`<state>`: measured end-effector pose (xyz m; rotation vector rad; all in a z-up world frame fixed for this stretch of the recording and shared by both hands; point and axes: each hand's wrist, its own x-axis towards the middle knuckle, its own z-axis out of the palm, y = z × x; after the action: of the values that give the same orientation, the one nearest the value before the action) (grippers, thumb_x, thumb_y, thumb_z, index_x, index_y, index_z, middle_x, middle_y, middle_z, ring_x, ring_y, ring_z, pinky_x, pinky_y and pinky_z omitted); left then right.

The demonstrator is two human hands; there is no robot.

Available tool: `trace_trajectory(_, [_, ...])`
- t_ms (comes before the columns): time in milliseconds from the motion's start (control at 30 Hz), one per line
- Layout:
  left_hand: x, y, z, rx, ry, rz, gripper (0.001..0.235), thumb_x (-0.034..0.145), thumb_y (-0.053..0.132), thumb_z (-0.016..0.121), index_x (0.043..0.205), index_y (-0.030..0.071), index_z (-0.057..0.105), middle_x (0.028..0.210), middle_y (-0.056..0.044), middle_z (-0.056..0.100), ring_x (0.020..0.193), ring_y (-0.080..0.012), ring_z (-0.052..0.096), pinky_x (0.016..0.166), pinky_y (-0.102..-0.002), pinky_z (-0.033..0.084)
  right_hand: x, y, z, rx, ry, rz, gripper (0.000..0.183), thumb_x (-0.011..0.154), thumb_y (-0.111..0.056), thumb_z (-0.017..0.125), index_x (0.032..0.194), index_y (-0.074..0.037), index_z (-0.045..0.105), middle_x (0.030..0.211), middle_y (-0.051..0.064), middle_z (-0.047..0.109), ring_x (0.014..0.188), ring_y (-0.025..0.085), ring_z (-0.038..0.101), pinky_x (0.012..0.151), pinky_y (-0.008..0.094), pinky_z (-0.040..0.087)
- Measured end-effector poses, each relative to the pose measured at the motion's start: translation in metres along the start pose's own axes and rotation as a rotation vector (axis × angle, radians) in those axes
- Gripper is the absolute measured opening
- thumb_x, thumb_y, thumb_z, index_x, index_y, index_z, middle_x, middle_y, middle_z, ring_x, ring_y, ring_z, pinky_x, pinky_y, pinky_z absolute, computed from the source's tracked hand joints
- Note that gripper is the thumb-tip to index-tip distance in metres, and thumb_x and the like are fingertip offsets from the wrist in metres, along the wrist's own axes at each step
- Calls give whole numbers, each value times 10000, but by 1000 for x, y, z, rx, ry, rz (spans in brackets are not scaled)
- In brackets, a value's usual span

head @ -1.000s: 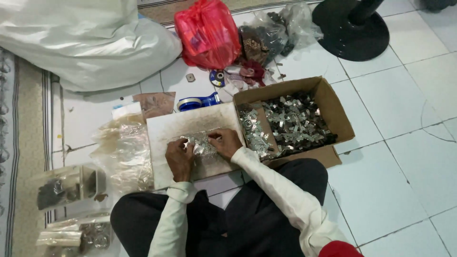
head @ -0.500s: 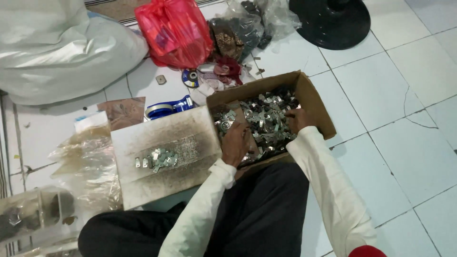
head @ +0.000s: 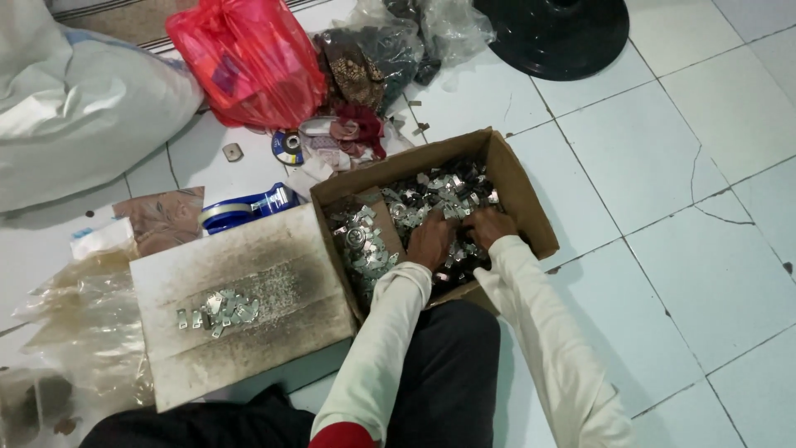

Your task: The person is picking up small metal components from a cardboard box and arranging them in rows on a white board.

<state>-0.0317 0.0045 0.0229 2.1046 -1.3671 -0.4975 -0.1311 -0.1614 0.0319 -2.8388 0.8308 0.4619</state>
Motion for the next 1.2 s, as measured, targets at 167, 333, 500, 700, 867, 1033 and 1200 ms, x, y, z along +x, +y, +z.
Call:
trace_trajectory(167, [12,-16,21,-21,18,65,224,984,210,540,1046,110,731,1070,-154,600,989,-428,664,756,-548,612,-7,1,2,91,53,-14,212,891,-217,733,1093,-271,774,1084,83,765,1000,303,757,785,471,652])
trace_trajectory(333, [14,-22,9,-316,5,-35,185,1005,161,583,1095,141,743,953,-127,686,953,-371,725,772,-483,614,-21,-4,-10,532,19,0,191,926,-162,691,1103,-164,764,1128,177,747,1109,421,705,913,549,603])
trace_trajectory(500, [0,-2,-26,-433,64,-181,192,1000,173,596,1097,171,761,841,-91,764,888,-322,762,793,-462,613,-10,11,15,728,194,117,327,887,-150,668,1191,-249,735,1014,116,751,1025,328,720,858,461,593])
trace_trajectory(700, [-10,1,-41,-356,141,-62,206,1001,143,612,1094,161,795,1025,-164,732,1000,-402,718,873,-488,596,-28,-12,-14,816,282,90,235,907,-129,662,1113,-153,771,980,154,761,920,320,719,794,456,581])
trace_trajectory(867, [-5,-20,-16,-400,168,-89,171,978,160,644,1068,189,787,946,-146,747,946,-362,739,815,-457,607,-37,-17,-31,910,281,115,209,902,-109,646,1086,-124,744,1001,172,746,879,301,718,776,459,581])
trace_trajectory(1033, [-23,-25,-32,-496,213,-142,183,961,73,626,1081,76,765,900,-203,757,894,-378,750,752,-465,598,-27,-10,-18,921,249,143,204,922,-153,637,1100,-146,736,924,131,746,764,249,685,694,433,558])
trace_trajectory(1200, [-55,-17,-65,-616,336,-72,160,965,54,681,1103,41,762,935,-231,759,886,-392,748,708,-432,596,-40,-23,-26,1084,444,60,203,961,-47,685,1158,-68,731,1017,200,736,855,304,720,661,429,587])
